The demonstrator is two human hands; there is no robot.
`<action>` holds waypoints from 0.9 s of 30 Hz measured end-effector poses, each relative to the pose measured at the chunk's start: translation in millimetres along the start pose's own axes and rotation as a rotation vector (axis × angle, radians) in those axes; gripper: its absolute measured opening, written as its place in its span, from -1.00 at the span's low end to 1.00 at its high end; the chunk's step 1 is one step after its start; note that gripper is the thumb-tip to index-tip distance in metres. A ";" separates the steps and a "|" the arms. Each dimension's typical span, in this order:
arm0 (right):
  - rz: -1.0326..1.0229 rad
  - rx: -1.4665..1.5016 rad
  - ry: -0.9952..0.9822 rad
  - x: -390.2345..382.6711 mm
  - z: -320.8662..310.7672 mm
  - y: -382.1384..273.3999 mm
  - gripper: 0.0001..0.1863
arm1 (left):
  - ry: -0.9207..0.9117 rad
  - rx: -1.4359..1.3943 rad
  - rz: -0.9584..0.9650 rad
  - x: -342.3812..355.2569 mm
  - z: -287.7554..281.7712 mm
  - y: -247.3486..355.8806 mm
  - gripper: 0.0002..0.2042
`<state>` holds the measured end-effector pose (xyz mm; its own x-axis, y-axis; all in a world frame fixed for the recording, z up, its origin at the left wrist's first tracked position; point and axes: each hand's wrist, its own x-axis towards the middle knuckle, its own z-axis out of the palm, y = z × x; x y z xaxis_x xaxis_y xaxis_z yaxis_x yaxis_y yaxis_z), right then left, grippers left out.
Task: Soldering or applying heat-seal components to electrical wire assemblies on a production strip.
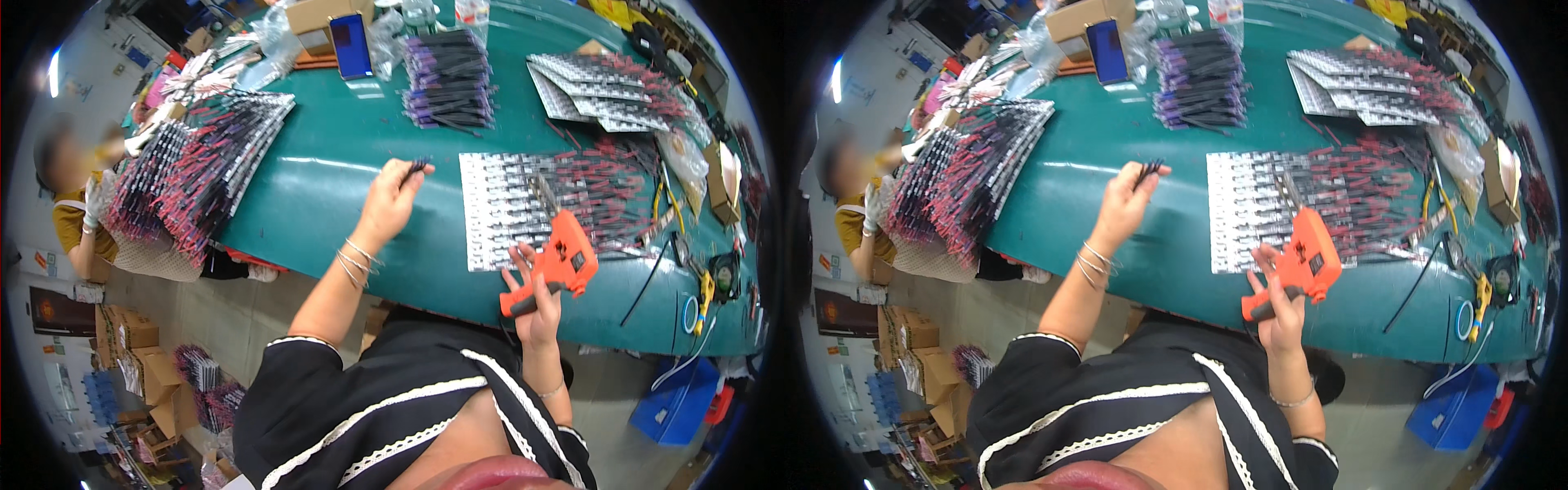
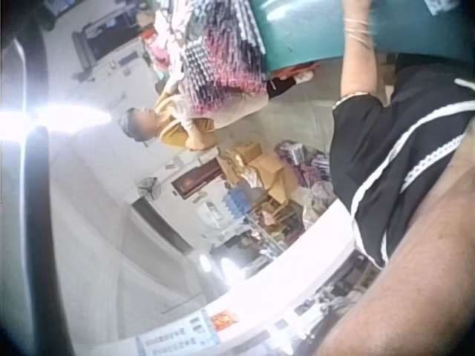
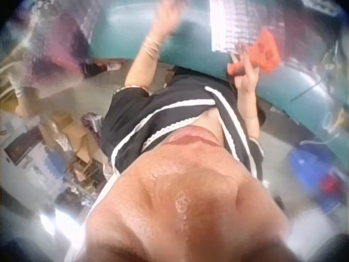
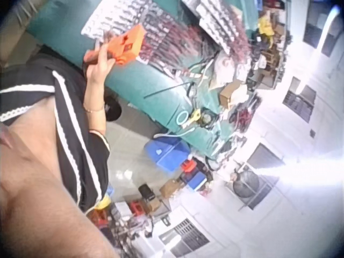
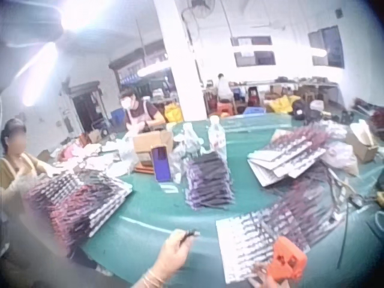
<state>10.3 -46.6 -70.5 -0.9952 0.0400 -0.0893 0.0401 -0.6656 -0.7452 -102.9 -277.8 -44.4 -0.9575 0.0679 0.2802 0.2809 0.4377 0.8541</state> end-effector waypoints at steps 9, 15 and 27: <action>-0.110 -0.182 -0.055 -19.1 -13.7 -20.5 -0.47 | -0.189 -0.004 -0.228 -12.2 4.9 10.3 -0.85; -0.116 -0.271 -0.023 -53.8 -30.5 -27.6 -0.65 | -0.416 0.236 -0.136 -38.3 19.0 16.4 -0.87; 0.140 -0.398 0.024 -96.9 -29.6 -18.8 -0.58 | -0.478 0.191 -0.203 -54.6 39.3 12.3 -0.86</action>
<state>108.7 -15.9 -67.4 -0.9756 -0.0092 -0.2195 0.2105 -0.3261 -0.9216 -49.7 -240.9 -66.4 -0.9264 0.3454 -0.1497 0.1140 0.6363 0.7630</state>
